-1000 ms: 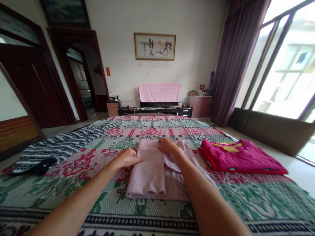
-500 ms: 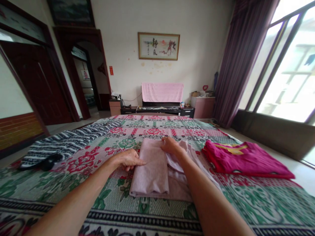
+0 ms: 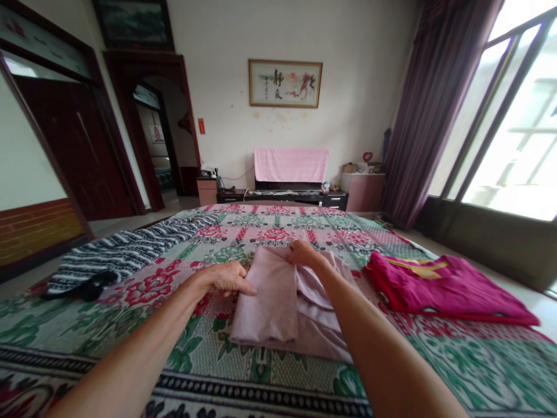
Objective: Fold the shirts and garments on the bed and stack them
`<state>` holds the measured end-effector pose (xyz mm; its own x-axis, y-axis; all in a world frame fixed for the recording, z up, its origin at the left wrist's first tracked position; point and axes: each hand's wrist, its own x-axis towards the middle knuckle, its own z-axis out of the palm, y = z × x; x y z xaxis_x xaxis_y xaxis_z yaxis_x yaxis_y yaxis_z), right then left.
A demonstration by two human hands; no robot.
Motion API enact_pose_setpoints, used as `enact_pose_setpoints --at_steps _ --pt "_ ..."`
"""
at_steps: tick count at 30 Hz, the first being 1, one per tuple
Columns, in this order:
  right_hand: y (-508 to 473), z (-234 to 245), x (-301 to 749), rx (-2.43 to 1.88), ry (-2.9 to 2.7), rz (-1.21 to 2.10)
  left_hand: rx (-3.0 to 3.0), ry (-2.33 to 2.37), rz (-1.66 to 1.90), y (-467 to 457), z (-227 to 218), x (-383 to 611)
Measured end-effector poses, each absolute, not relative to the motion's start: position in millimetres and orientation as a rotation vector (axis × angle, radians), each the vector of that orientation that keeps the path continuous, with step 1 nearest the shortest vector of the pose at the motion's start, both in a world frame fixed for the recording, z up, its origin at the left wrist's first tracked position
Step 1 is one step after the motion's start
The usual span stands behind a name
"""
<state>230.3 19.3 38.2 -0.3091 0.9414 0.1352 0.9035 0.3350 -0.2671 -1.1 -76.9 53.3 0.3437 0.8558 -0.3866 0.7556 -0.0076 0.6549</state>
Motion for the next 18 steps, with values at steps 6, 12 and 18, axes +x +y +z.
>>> enact_pose_setpoints --at_steps 6,12,18 --pt "24 34 212 -1.638 -2.203 0.126 1.585 1.483 0.443 -70 57 -28" --pt "31 26 190 -1.585 -1.925 0.11 1.364 1.489 0.639 -62 51 -53" --pt "34 15 198 -1.549 -2.008 0.079 1.567 1.873 0.523 -58 41 -51"
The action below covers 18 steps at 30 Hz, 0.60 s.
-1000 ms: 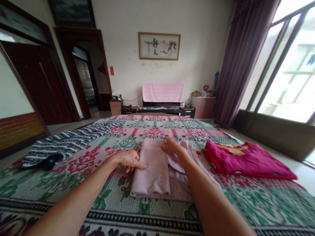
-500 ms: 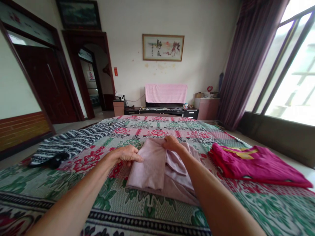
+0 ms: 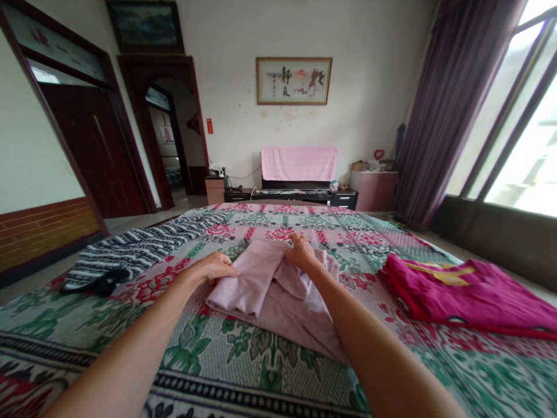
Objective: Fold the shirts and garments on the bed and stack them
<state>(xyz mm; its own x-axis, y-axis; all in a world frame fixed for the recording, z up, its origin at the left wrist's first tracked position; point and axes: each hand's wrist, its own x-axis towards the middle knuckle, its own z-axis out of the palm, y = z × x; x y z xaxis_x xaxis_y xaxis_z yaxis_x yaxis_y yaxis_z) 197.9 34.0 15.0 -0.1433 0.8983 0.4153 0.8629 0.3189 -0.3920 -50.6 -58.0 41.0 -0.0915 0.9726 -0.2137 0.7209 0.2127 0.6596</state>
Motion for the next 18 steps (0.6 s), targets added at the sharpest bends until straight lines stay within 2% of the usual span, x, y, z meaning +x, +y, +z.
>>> enact_pose_setpoints --at_steps 4,8,18 --pt "23 14 222 -1.161 -2.183 0.039 1.954 2.008 0.696 -50 43 -50" --pt "-3 10 234 -0.698 -2.32 0.065 2.195 1.827 0.789 -46 40 -45" --pt "-44 -2 202 -0.522 -2.436 0.162 2.24 1.765 0.72 -38 13 -52"
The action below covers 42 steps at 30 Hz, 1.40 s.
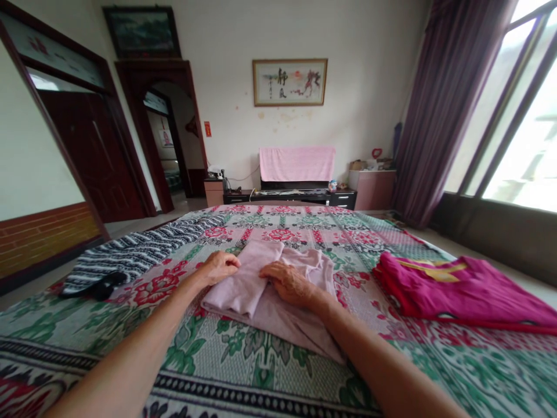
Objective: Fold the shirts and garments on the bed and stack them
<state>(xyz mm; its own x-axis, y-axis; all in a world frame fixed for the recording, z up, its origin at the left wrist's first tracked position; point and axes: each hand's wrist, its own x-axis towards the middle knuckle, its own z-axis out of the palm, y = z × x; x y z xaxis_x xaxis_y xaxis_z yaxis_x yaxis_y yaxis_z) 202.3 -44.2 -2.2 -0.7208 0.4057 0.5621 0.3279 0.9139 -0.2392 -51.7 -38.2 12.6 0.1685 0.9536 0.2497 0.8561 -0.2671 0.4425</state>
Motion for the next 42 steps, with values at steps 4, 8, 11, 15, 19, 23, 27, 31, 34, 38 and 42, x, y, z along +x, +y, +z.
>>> enact_pose_setpoints --at_steps 4,8,11,15,19,23,27,31,34,38,42 --pt "-45 -6 200 -0.495 -2.415 0.158 2.209 1.683 0.754 -39 11 -55" --pt "-44 -7 200 -0.489 -2.409 0.169 2.199 1.611 0.772 -41 12 -55" --pt "-43 -8 200 -0.483 -2.408 0.179 2.244 1.604 0.753 -41 12 -53" --pt "-42 -9 200 -0.483 -2.402 0.17 2.104 1.667 0.887 -38 8 -55" --pt "-44 -8 200 -0.485 -2.392 0.156 1.735 1.831 1.057 -37 8 -65" --pt "-46 -5 200 -0.517 -2.398 0.16 1.986 1.815 0.975 -40 13 -64" --pt "-46 -4 200 -0.543 -2.423 0.18 2.162 1.559 0.82 -42 14 -55" --pt "-46 -5 199 -0.542 -2.428 0.182 2.101 1.577 0.743 -43 12 -52" --pt "-48 -4 199 -0.565 -2.415 0.181 2.163 1.582 0.706 -42 13 -51" --pt "-49 -3 199 -0.565 -2.427 0.197 2.14 1.685 0.666 -40 14 -49" --pt "-47 -4 199 -0.55 -2.417 0.191 2.066 1.661 0.763 -39 11 -54"
